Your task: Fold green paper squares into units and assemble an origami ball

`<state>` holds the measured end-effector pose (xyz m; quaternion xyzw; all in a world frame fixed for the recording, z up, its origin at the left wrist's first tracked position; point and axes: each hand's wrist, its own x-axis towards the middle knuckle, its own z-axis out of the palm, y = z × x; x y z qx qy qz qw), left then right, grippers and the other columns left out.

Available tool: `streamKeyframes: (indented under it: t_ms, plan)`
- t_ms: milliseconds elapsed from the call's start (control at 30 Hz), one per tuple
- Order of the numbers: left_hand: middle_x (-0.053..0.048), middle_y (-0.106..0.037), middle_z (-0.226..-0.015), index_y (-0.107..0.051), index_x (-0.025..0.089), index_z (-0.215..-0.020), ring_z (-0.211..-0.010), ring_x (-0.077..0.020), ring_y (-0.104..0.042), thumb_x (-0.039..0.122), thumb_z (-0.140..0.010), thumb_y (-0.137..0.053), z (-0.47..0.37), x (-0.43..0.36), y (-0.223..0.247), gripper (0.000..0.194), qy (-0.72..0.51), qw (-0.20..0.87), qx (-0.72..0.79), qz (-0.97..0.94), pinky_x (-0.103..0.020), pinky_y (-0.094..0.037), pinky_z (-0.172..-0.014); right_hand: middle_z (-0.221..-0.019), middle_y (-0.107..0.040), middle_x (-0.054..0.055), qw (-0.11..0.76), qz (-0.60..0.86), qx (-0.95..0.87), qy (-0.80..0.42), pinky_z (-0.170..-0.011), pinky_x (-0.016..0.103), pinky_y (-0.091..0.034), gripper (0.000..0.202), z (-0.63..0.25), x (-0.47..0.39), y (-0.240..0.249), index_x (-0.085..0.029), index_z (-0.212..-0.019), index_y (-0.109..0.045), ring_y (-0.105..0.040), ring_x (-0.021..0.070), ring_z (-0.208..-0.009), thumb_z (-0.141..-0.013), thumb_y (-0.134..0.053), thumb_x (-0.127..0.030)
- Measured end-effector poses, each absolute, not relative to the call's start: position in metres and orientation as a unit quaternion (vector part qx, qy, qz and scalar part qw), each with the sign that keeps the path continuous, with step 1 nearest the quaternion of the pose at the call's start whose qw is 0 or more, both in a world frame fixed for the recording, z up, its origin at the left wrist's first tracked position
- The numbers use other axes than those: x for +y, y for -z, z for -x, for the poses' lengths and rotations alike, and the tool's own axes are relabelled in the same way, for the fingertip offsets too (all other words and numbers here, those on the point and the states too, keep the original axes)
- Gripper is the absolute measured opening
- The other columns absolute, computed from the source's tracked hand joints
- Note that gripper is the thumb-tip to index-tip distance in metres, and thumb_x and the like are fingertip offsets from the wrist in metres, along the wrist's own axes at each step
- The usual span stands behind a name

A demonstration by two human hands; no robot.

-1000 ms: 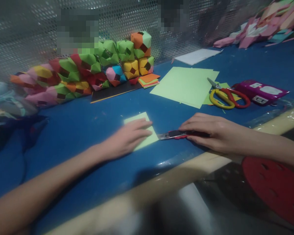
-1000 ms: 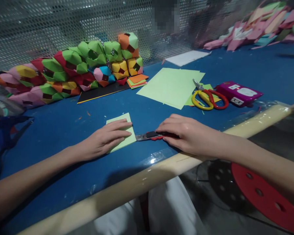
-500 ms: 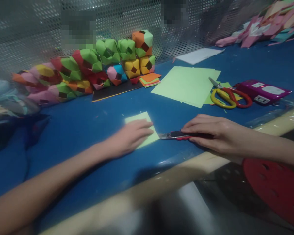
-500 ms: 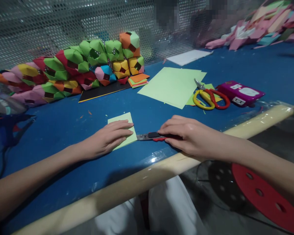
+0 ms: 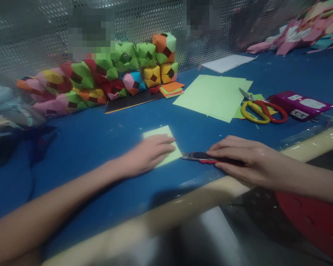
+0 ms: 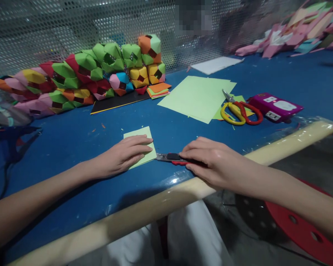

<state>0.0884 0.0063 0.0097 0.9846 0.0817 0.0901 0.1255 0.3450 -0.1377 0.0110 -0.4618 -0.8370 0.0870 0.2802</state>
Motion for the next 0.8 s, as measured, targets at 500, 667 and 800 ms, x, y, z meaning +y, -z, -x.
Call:
streamKeyframes:
  t_ms: [500,667,800]
  plan:
    - [-0.014,-0.060,-0.129,-0.062,0.016,-0.111,-0.121,-0.0227,-0.053,0.026,-0.097,-0.036,-0.090,0.005,-0.010,0.032,-0.093,0.134,0.086,-0.983,-0.042,-0.044,-0.103,-0.098,-0.069,0.013,0.283,0.457,-0.840,-0.069,-0.069,0.033,-0.053,0.024,-0.333,-0.146,-0.009,-0.015,-0.106,-0.067,-0.063,0.0214,-0.086,-0.092,-0.048,-0.019]
    - [-0.015,-0.059,-0.130,-0.062,0.015,-0.111,-0.121,-0.0229,-0.053,0.026,-0.097,-0.035,-0.090,0.005,-0.011,0.033,-0.085,0.138,0.086,-0.983,-0.042,-0.043,-0.103,-0.097,-0.069,0.012,0.280,0.464,-0.837,-0.078,-0.067,0.032,-0.052,0.025,-0.330,-0.146,-0.010,-0.016,-0.107,-0.067,-0.063,0.0211,-0.086,-0.092,-0.048,-0.019]
    - [-0.013,-0.059,-0.129,-0.062,0.018,-0.111,-0.121,-0.0225,-0.053,0.026,-0.096,-0.035,-0.091,0.005,-0.011,0.032,-0.081,0.143,0.092,-0.982,-0.041,-0.043,-0.103,-0.097,-0.068,0.012,0.278,0.465,-0.836,-0.084,-0.067,0.031,-0.052,0.026,-0.329,-0.146,-0.011,-0.018,-0.108,-0.068,-0.063,0.0212,-0.086,-0.092,-0.047,-0.019]
